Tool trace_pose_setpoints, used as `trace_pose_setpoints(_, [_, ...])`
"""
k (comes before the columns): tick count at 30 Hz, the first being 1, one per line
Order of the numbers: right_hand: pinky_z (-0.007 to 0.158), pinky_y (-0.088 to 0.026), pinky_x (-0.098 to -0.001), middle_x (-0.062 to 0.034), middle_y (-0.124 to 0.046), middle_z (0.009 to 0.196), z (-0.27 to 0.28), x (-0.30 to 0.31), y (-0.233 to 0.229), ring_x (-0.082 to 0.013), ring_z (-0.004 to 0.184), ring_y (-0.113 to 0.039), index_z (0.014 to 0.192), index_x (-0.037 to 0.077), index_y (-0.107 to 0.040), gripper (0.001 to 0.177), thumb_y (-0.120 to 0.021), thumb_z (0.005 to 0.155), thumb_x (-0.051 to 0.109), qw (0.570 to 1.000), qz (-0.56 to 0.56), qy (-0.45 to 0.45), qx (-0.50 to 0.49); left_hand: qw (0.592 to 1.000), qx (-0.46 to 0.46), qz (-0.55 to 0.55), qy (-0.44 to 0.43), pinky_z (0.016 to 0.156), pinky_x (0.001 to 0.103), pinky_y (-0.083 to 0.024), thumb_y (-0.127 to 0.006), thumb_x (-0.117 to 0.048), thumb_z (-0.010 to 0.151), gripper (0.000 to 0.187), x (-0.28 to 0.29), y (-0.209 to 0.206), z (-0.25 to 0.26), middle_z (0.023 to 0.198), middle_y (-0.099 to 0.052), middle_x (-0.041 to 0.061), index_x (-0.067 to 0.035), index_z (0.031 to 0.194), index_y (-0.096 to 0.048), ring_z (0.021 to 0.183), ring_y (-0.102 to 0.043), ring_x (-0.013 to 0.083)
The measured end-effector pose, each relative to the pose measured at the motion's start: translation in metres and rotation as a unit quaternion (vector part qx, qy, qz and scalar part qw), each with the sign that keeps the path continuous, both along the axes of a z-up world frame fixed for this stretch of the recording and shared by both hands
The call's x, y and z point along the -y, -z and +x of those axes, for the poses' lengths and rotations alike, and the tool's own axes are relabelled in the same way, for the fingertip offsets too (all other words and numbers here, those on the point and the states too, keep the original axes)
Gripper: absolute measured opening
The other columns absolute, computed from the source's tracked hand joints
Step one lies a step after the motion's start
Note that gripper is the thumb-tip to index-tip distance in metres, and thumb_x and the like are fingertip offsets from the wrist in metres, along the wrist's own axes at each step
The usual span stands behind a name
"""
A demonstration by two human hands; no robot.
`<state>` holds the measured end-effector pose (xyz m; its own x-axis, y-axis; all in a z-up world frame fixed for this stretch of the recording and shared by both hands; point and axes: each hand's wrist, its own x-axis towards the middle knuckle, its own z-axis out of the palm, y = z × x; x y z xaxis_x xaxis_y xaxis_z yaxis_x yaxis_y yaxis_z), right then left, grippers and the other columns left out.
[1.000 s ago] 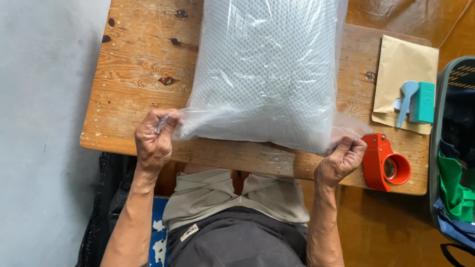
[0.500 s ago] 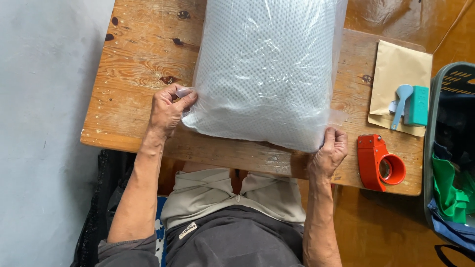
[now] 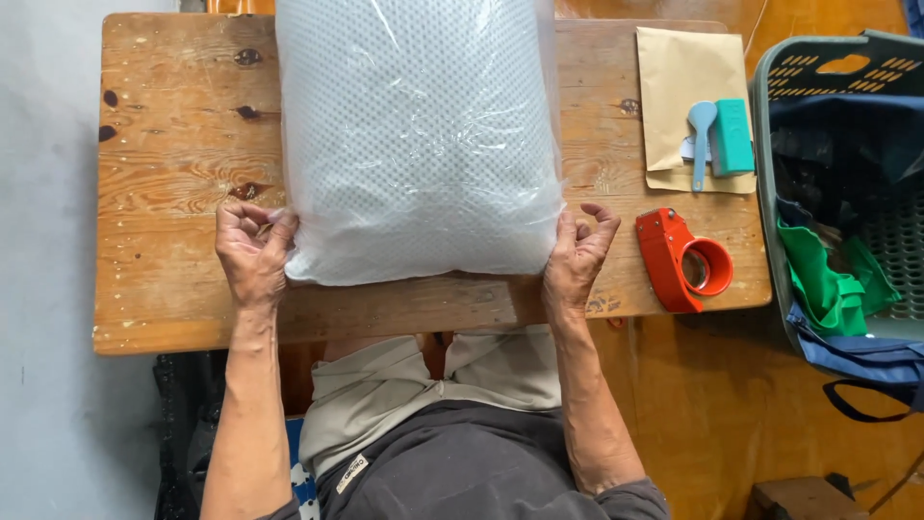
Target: A person inserts a large white pillow into a clear plastic bag and uses a tape dispenser to seal the opening.
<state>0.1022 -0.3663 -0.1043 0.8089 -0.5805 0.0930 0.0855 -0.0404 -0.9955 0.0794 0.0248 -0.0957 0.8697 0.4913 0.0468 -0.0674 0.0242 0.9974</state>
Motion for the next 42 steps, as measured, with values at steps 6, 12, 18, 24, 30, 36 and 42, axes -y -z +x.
trace_pose_setpoints(6, [0.063, -0.051, -0.0219, -0.0021, -0.061, 0.086, -0.004, -0.001, -0.033, -0.0073, 0.073, -0.059, 0.111, 0.016, -0.065, 0.012, -0.058, 0.102, 0.011, 0.997, -0.062, -0.050, -0.009, 1.000, -0.005, -0.015, 0.026, 0.068, 0.016, -0.056, -0.081, -0.013, 0.095, 0.029, 0.007, -0.033, 0.004, 0.089, -0.066, 0.001, -0.009, 0.119, -0.063, 0.078, -0.068, 0.0039])
trace_pose_setpoints(12, [0.085, -0.053, -0.0340, -0.0164, -0.064, 0.098, -0.008, 0.001, -0.033, -0.0212, 0.095, -0.065, 0.110, 0.004, -0.075, 0.021, -0.058, 0.099, 0.002, 0.986, -0.157, -0.059, 0.013, 0.995, -0.040, 0.047, 0.084, 0.069, 0.014, -0.054, -0.077, -0.008, 0.096, 0.012, -0.002, -0.040, 0.012, 0.079, -0.064, 0.000, -0.007, 0.108, -0.074, 0.075, -0.060, 0.0008])
trace_pose_setpoints(18, [0.095, -0.049, -0.0393, -0.0179, -0.064, 0.104, -0.010, 0.004, -0.029, -0.0227, 0.100, -0.063, 0.113, 0.002, -0.076, 0.029, -0.053, 0.096, 0.007, 0.984, -0.141, -0.107, -0.036, 0.993, -0.073, -0.054, 0.078, 0.068, 0.018, -0.059, -0.079, -0.010, 0.093, 0.017, 0.000, -0.011, 0.016, 0.082, -0.069, 0.002, -0.008, 0.109, -0.072, 0.074, -0.067, 0.0046])
trace_pose_setpoints(24, [0.081, -0.050, -0.0320, -0.0043, -0.060, 0.087, -0.015, -0.009, -0.036, -0.0153, 0.084, -0.057, 0.099, 0.009, -0.072, 0.041, -0.043, 0.110, 0.036, 0.983, -0.077, -0.141, -0.093, 0.989, -0.092, -0.099, 0.059, 0.069, 0.020, -0.062, -0.081, -0.012, 0.092, 0.020, 0.000, 0.000, 0.014, 0.086, -0.071, 0.004, -0.007, 0.108, -0.070, 0.076, -0.071, 0.0078])
trace_pose_setpoints(30, [0.059, -0.054, -0.0222, -0.0006, -0.066, 0.078, -0.006, -0.014, -0.032, -0.0051, 0.068, -0.061, 0.095, 0.009, -0.076, 0.023, -0.059, 0.101, 0.024, 0.991, 0.108, -0.061, -0.051, 0.985, -0.087, -0.140, 0.057, 0.070, 0.024, -0.064, -0.083, -0.010, 0.090, 0.021, -0.006, 0.008, 0.016, 0.085, -0.071, 0.007, -0.005, 0.106, -0.071, 0.075, -0.073, 0.0127])
trace_pose_setpoints(36, [0.056, -0.058, -0.0235, -0.0068, -0.068, 0.068, 0.009, 0.007, 0.029, -0.0110, 0.059, -0.069, 0.087, 0.006, -0.074, 0.018, -0.064, 0.097, 0.016, 0.991, 0.122, -0.032, -0.044, 0.988, -0.069, -0.129, 0.042, 0.070, 0.025, -0.065, -0.084, -0.009, 0.090, 0.020, -0.008, 0.010, 0.020, 0.085, -0.071, 0.007, -0.005, 0.105, -0.071, 0.076, -0.074, 0.0138])
trace_pose_setpoints(42, [0.057, -0.064, -0.0324, -0.0190, -0.073, 0.076, 0.015, 0.007, 0.030, -0.0226, 0.063, -0.077, 0.094, -0.002, -0.072, 0.014, -0.067, 0.096, 0.011, 0.964, 0.252, -0.053, -0.061, 0.980, -0.071, -0.182, 0.046, 0.067, 0.026, -0.065, -0.088, -0.012, 0.084, 0.027, 0.005, 0.008, 0.022, 0.084, -0.072, 0.009, -0.005, 0.102, -0.071, 0.073, -0.074, 0.0156])
